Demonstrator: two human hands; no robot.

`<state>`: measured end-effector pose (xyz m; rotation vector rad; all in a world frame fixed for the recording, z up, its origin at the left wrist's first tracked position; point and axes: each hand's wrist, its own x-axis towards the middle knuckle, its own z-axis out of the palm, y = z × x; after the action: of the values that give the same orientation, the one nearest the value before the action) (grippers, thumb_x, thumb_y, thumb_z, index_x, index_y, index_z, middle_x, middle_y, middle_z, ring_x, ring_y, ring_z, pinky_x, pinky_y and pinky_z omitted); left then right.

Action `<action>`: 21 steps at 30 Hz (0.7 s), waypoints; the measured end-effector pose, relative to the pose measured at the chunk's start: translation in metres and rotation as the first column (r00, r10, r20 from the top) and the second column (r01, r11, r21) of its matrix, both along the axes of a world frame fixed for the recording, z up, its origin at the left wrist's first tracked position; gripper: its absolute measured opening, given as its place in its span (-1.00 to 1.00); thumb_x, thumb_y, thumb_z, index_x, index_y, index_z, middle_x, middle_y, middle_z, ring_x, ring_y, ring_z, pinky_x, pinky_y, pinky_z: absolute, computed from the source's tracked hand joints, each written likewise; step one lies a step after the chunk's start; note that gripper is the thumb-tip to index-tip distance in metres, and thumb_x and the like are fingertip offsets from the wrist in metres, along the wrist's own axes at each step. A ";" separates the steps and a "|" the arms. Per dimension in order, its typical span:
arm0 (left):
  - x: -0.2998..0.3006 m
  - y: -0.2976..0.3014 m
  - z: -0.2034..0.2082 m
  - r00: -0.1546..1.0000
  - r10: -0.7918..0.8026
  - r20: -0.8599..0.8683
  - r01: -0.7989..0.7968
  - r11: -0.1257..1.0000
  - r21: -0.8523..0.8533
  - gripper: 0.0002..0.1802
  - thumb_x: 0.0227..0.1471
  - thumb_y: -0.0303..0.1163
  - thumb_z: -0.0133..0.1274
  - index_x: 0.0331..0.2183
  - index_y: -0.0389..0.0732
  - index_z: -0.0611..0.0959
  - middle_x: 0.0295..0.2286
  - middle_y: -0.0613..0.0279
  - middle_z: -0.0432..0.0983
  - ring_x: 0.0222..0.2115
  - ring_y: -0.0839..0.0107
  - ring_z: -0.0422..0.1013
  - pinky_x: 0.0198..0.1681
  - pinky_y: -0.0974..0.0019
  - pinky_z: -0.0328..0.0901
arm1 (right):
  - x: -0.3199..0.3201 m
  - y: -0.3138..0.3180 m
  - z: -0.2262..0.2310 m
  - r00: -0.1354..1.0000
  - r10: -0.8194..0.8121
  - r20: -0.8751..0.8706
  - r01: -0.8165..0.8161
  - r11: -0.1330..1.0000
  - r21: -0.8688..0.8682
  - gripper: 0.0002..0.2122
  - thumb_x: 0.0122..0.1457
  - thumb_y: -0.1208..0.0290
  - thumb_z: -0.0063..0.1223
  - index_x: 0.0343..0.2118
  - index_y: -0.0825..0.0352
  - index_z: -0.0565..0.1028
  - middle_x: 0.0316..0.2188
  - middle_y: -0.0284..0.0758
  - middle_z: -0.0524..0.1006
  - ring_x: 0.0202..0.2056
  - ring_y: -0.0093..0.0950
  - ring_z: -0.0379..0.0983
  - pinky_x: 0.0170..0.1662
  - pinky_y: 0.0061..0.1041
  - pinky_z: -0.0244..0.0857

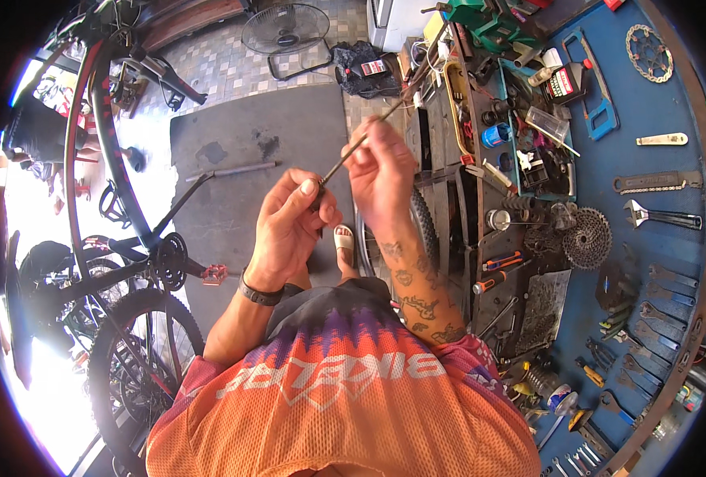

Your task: The person removes the rear wheel from a mountain bike mounted on a repair stand, then sits on the floor to work on the wheel using a spoke wrench. They adjust the spokes and inspect the wheel while seated.

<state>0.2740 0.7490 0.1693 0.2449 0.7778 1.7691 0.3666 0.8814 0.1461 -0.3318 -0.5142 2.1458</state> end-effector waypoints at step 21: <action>0.006 -0.014 -0.005 0.696 0.054 -0.716 -0.190 0.975 -0.112 -0.81 0.23 -0.58 0.19 -0.21 -0.35 0.48 -0.39 0.08 0.64 -0.36 0.46 0.59 -0.29 0.38 0.45 | 0.013 0.006 0.026 0.874 -0.002 0.485 -0.031 0.998 0.060 -0.84 0.32 0.44 0.25 -0.18 0.45 0.61 -0.53 -0.47 0.46 -0.54 -0.69 0.28 -0.42 -0.63 0.18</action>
<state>0.2801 0.7355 0.1643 0.8094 1.5367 1.7026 0.3797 0.8874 0.1720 -0.8453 -0.8713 2.0480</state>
